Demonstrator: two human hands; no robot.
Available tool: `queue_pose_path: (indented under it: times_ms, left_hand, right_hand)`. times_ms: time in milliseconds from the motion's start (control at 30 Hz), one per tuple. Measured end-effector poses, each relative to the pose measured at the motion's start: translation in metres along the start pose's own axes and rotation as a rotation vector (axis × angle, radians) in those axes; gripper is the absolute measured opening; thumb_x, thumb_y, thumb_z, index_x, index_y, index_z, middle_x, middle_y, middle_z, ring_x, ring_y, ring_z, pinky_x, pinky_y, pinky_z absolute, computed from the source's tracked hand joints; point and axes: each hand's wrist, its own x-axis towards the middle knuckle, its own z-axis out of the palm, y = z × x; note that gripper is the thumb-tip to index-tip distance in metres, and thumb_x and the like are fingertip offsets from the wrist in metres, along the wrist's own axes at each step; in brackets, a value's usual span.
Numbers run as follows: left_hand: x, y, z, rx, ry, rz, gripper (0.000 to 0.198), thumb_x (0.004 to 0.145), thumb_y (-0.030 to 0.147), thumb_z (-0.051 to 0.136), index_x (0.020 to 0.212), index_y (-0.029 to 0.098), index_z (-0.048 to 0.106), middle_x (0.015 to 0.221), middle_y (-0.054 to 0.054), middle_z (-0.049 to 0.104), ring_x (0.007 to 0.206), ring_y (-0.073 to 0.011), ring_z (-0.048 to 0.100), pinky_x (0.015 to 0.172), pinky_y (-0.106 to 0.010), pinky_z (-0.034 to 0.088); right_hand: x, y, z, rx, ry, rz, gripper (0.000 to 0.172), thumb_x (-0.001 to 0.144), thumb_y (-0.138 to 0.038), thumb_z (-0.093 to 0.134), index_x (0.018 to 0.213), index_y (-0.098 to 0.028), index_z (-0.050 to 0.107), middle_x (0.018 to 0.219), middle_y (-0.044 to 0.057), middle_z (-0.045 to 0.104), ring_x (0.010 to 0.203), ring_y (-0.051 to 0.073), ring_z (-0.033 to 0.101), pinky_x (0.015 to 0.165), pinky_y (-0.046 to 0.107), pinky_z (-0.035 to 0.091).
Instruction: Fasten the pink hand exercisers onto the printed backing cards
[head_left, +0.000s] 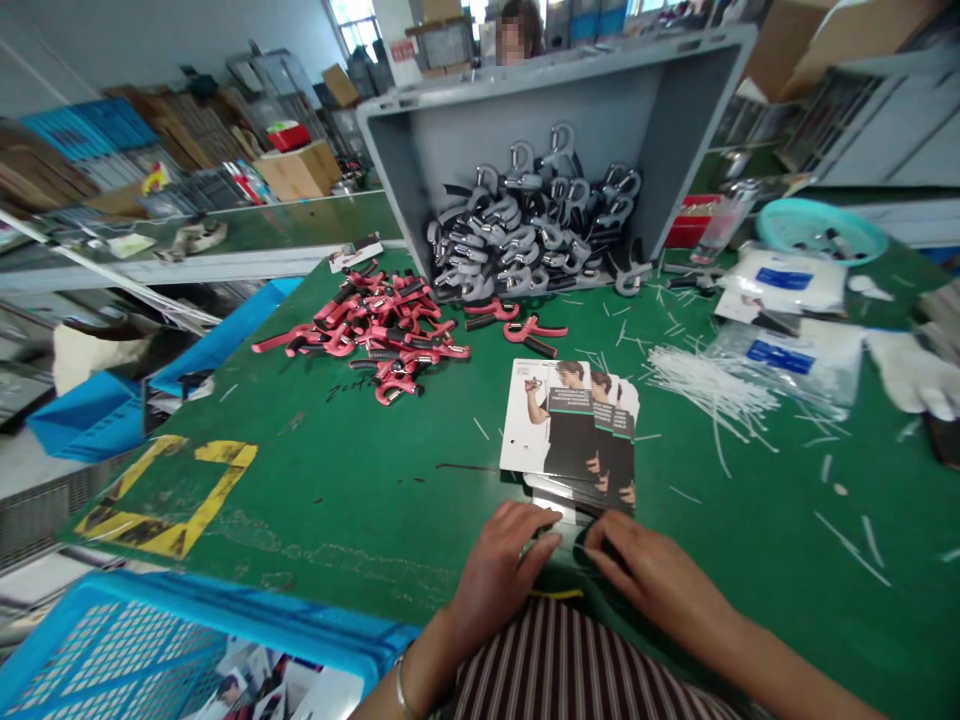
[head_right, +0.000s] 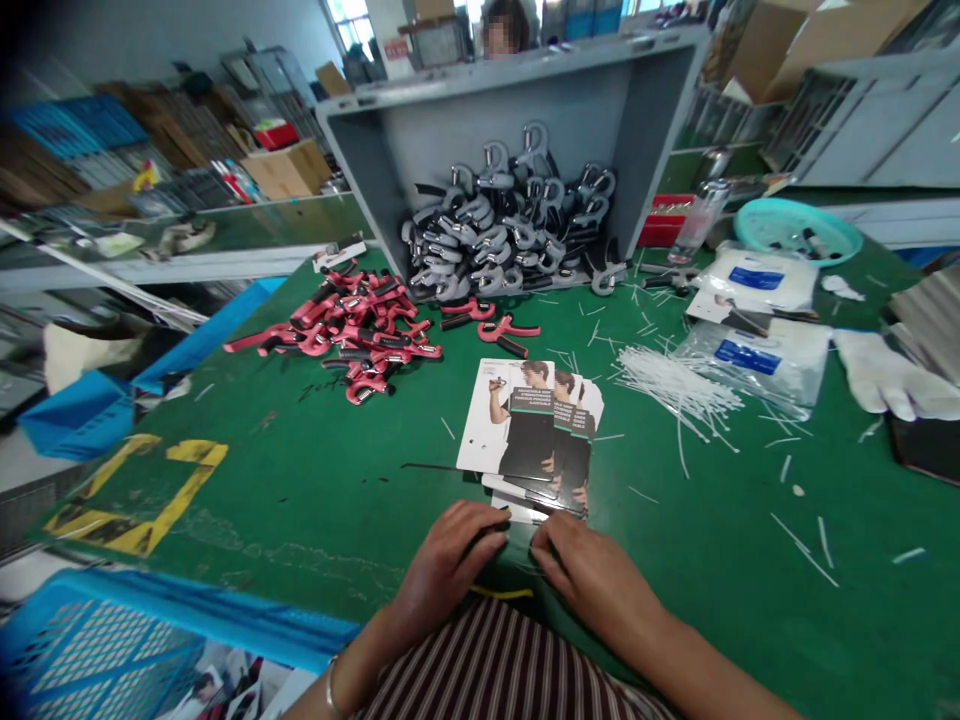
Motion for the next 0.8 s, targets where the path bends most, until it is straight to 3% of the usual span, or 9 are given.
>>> queue_pose_path:
  times_ms: [100,233,300,400,467,600,733,800]
  left_hand:
    - [0.010,0.013,-0.002,-0.035,-0.008,0.007,0.018,0.095,0.029,0.054,0.104,0.021,0.068,0.095,-0.005,0.070,0.091,-0.0185,0.062,0.085,-0.031,0.047]
    - [0.020,0.021,-0.010,-0.106,0.064,0.008,0.016,0.094,0.027,0.056,0.088,0.019,0.068,0.084,-0.003,0.068,0.084,-0.0167,0.061,0.080,-0.028,0.047]
    - [0.022,0.016,-0.018,-0.155,0.110,-0.036,0.015,0.094,0.028,0.055,0.095,0.020,0.067,0.090,-0.004,0.068,0.087,-0.0168,0.061,0.081,-0.029,0.047]
    - [0.025,-0.003,-0.026,-0.139,0.334,-0.243,0.027,0.094,0.035,0.054,0.115,0.019,0.061,0.109,-0.008,0.064,0.098,-0.0193,0.060,0.090,-0.035,0.047]
    - [0.031,-0.019,-0.026,-0.074,0.426,-0.350,0.031,0.090,0.037,0.059,0.114,0.017,0.062,0.111,-0.009,0.064,0.103,-0.0226,0.058,0.095,-0.041,0.045]
    - [0.051,-0.037,-0.027,-0.135,0.392,-0.330,0.020,0.085,0.034,0.063,0.093,0.017,0.069,0.102,-0.007,0.068,0.101,-0.0231,0.060,0.095,-0.040,0.044]
    - [0.081,-0.033,-0.054,-0.347,0.580,-0.309,0.024,0.092,0.037,0.052,0.101,0.018,0.063,0.092,-0.004,0.068,0.083,-0.0171,0.064,0.079,-0.030,0.050]
    - [0.095,-0.028,-0.070,-0.442,0.541,-0.290,0.024,0.091,0.040,0.053,0.100,0.018,0.059,0.083,-0.001,0.067,0.070,-0.0153,0.064,0.069,-0.028,0.051]
  right_hand:
    - [0.009,-0.009,-0.023,0.169,0.043,-0.045,0.011,0.096,-0.026,0.051,0.089,-0.021,0.057,0.087,0.003,0.063,0.080,0.019,0.060,0.074,0.030,0.046]
    - [0.016,-0.010,-0.028,0.269,0.053,-0.061,0.011,0.095,-0.026,0.053,0.087,-0.020,0.058,0.083,0.002,0.064,0.076,0.017,0.059,0.071,0.028,0.045]
    - [0.014,-0.004,-0.028,0.297,0.051,-0.071,0.014,0.095,-0.029,0.054,0.085,-0.021,0.059,0.082,0.002,0.065,0.076,0.017,0.060,0.071,0.028,0.045]
    - [0.010,0.008,-0.036,0.458,0.031,-0.010,0.021,0.096,-0.037,0.053,0.084,-0.022,0.059,0.076,0.000,0.066,0.061,0.014,0.059,0.060,0.026,0.045]
    - [0.010,0.016,-0.045,0.653,0.063,0.079,0.024,0.096,-0.043,0.050,0.089,-0.022,0.057,0.071,-0.002,0.065,0.050,0.012,0.057,0.052,0.025,0.045]
    - [0.023,0.025,-0.068,0.920,0.187,0.121,0.028,0.092,-0.048,0.056,0.095,-0.020,0.054,0.073,0.003,0.070,0.058,0.016,0.066,0.056,0.029,0.054]
    - [0.043,0.016,-0.096,0.860,0.438,0.073,0.026,0.090,-0.044,0.062,0.092,-0.019,0.056,0.082,0.008,0.074,0.070,0.019,0.071,0.066,0.032,0.058]
    - [0.053,0.005,-0.106,0.801,0.625,0.037,0.021,0.091,-0.040,0.063,0.093,-0.019,0.057,0.084,0.007,0.074,0.071,0.019,0.072,0.068,0.032,0.059]
